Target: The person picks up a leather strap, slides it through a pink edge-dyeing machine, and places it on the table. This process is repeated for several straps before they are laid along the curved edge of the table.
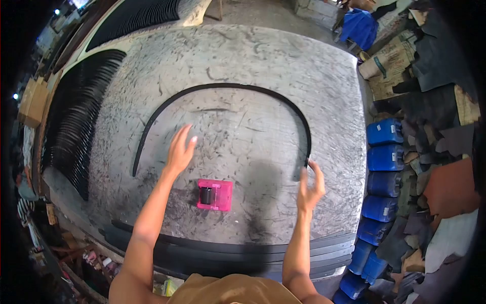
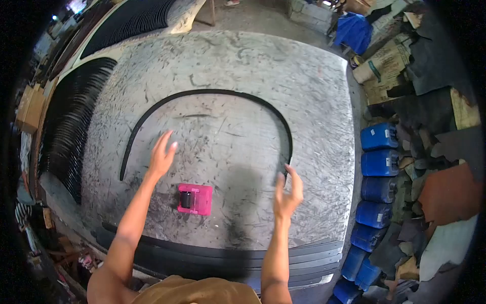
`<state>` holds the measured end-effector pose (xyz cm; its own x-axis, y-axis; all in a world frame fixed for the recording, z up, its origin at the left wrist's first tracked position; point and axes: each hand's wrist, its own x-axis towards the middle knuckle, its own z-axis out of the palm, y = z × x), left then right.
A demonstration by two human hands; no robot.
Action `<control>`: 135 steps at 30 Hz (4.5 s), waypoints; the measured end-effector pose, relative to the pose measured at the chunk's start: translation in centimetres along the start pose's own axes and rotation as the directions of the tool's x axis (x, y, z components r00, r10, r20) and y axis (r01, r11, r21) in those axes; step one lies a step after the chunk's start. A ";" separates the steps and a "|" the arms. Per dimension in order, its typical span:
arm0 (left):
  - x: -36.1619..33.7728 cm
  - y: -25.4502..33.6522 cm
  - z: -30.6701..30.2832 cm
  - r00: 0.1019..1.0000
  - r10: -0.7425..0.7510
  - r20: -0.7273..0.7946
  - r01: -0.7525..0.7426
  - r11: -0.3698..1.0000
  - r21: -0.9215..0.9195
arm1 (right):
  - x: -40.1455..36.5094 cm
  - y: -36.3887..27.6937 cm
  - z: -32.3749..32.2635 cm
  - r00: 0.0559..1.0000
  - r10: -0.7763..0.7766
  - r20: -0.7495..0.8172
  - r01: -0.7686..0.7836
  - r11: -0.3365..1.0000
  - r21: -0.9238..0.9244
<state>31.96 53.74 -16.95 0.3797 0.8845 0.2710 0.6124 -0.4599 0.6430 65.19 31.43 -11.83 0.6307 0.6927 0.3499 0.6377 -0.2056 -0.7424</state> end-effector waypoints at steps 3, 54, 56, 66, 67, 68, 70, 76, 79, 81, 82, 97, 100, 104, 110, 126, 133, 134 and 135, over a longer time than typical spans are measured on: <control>5.8 -2.0 3.6 0.979 0.116 0.170 -0.143 0.977 0.161 | 4.8 -2.6 9.2 0.937 -0.172 0.303 0.233 0.956 -0.176; 40.3 -14.2 12.9 0.995 -0.082 -0.054 0.099 0.840 0.534 | 41.0 -1.3 45.0 0.817 -0.220 0.532 0.511 0.705 -0.492; 40.2 -13.4 10.4 0.991 -0.119 0.066 0.074 0.878 0.473 | 41.2 -0.5 45.1 0.810 -0.250 0.530 0.532 0.693 -0.486; 41.1 -20.1 3.1 0.974 -0.181 0.136 0.088 0.857 0.507 | 42.1 0.1 45.4 0.825 -0.241 0.511 0.510 0.706 -0.491; 40.9 -21.0 2.5 0.974 -0.185 0.133 0.092 0.855 0.510 | 42.1 0.2 45.4 0.823 -0.243 0.514 0.513 0.708 -0.486; 40.7 -21.8 1.7 0.972 -0.201 0.125 0.108 0.844 0.525 | 42.3 0.2 45.4 0.823 -0.241 0.514 0.511 0.708 -0.488; 40.6 -24.2 0.1 0.970 -0.225 0.091 0.138 0.821 0.554 | 42.1 0.1 45.3 0.823 -0.230 0.519 0.506 0.712 -0.487; 41.6 -33.0 -2.1 0.946 -0.263 -0.190 0.323 0.709 0.628 | 41.3 0.4 44.7 0.842 -0.259 0.474 0.498 0.709 -0.498; 43.0 -35.1 -2.3 0.948 -0.277 -0.158 0.314 0.726 0.612 | 40.0 -0.6 42.4 0.852 -0.179 0.491 0.454 0.720 -0.525; 41.5 -33.9 -2.0 0.933 -0.304 -0.191 0.355 0.695 0.625 | 39.1 -0.2 42.1 0.891 -0.171 0.420 0.397 0.740 -0.543; 41.0 -33.3 -1.8 0.931 -0.324 -0.167 0.355 0.703 0.617 | 38.7 -0.2 41.7 0.915 -0.157 0.372 0.356 0.748 -0.560; 4.5 -11.4 -3.8 0.932 -0.325 0.159 0.195 0.821 0.536 | 7.9 -0.2 16.5 0.933 0.077 0.352 0.145 0.814 -0.563; -2.5 -7.8 -6.4 0.897 -0.368 0.246 0.210 0.843 0.495 | 1.7 1.2 9.4 0.914 0.152 0.377 0.093 0.824 -0.559; -9.5 -1.9 -10.9 0.721 -0.570 0.394 0.385 0.803 0.456 | -3.4 4.3 2.6 0.863 0.282 0.418 -0.019 0.847 -0.532; -26.7 3.5 -11.0 0.842 -0.462 0.277 0.336 0.852 0.401 | -12.5 4.7 -5.1 0.816 0.349 0.462 -0.112 0.878 -0.465; -35.8 12.2 -5.5 0.960 0.035 0.278 -0.083 0.983 0.164 | -31.4 -8.4 -4.5 0.764 -0.196 0.614 0.328 0.939 -0.108; -32.2 9.4 -4.9 0.937 0.143 0.320 -0.173 0.983 0.066 | -30.9 -10.8 -1.5 0.789 -0.038 0.613 0.262 0.923 -0.280; -31.8 9.4 -5.0 0.951 0.214 0.222 -0.231 0.971 0.055 | -30.9 -11.4 -1.3 0.788 -0.037 0.615 0.267 0.920 -0.287; -31.3 9.3 -4.9 0.951 0.220 0.218 -0.233 0.972 0.035 | -30.6 -11.9 -0.9 0.783 -0.045 0.620 0.279 0.917 -0.286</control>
<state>22.38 22.12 -15.95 0.6469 0.7228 0.2430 0.5312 -0.6558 0.5364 38.70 12.05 -13.23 0.1910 0.9804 -0.0474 0.8868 -0.1931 -0.4198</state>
